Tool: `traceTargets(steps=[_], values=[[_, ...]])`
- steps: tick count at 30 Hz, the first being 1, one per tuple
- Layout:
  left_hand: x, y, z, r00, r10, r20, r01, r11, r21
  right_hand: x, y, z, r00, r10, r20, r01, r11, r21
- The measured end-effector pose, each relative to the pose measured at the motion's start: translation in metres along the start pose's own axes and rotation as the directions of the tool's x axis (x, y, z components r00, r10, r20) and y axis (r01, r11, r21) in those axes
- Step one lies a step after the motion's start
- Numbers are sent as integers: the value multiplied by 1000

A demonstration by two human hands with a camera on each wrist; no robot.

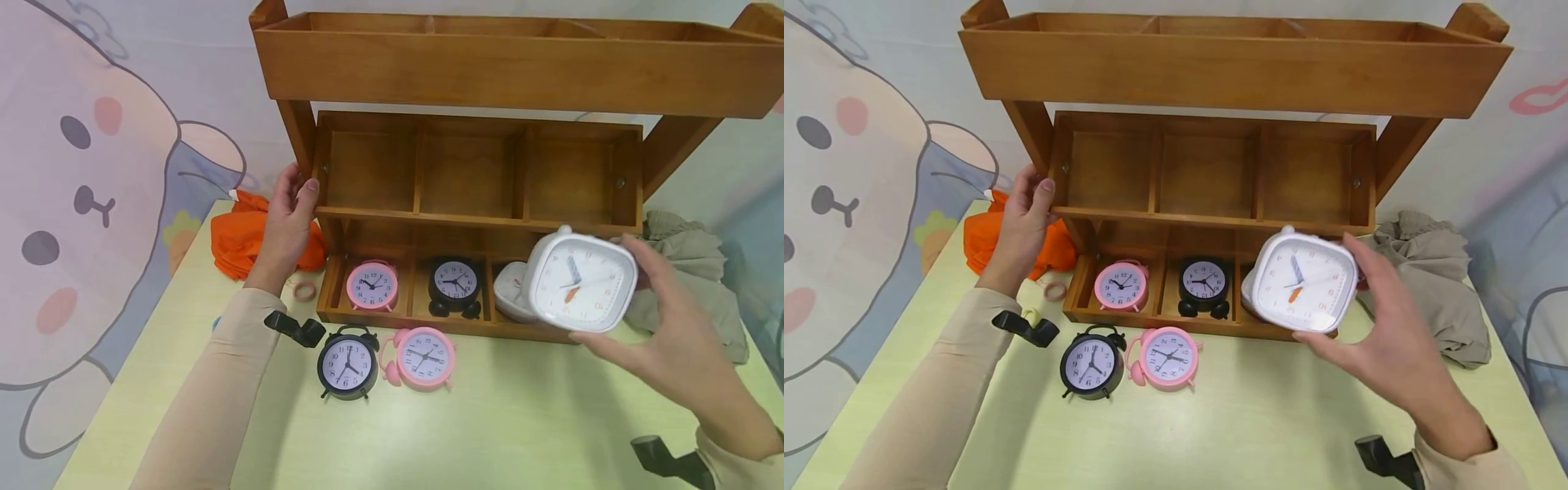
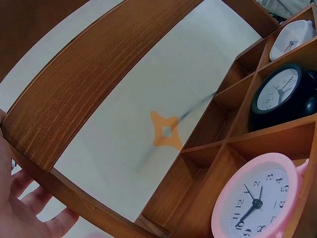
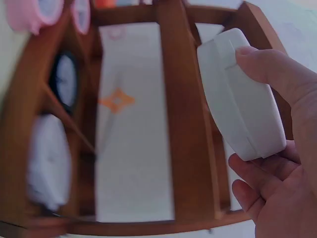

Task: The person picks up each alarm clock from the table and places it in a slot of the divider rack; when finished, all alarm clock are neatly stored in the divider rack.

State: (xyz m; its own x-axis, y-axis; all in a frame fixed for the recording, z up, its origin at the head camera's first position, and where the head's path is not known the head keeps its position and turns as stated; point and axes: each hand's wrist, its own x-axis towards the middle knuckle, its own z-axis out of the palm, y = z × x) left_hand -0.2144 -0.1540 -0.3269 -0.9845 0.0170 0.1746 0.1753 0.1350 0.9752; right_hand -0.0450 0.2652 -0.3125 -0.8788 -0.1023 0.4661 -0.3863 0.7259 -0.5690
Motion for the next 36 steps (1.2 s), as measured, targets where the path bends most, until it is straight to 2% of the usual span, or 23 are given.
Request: traceTargets(steps=[5, 8, 16, 18, 24, 31, 36], values=[[0, 0, -1, 1000, -2, 0, 2, 1000, 2, 34, 3, -19, 997, 35, -75, -39, 998, -47], [0, -1, -1, 1000, -2, 3, 2, 1000, 2, 52, 5, -26, 996, 51, -77, -58, 995, -80], [1, -2, 1, 1000, -3, 0, 3, 1000, 0, 93, 7, -27, 998, -67, 2, 66, 973, -221], [1, -2, 2, 1000, -3, 0, 3, 1000, 2, 98, 9, -25, 998, -56, 26, 61, 969, -239], [1, -3, 2, 1000, -8, -1, 8, 1000, 9, 106, 18, -20, 994, 50, 95, -26, 969, -245], [0, -3, 1, 1000, -7, -3, 7, 1000, 12, 117, 20, -19, 971, 55, 232, 5, 968, -250], [-1, -3, 0, 1000, -9, -2, 10, 1000, 19, 121, 21, -17, 954, 69, 291, -5, 976, -217]])
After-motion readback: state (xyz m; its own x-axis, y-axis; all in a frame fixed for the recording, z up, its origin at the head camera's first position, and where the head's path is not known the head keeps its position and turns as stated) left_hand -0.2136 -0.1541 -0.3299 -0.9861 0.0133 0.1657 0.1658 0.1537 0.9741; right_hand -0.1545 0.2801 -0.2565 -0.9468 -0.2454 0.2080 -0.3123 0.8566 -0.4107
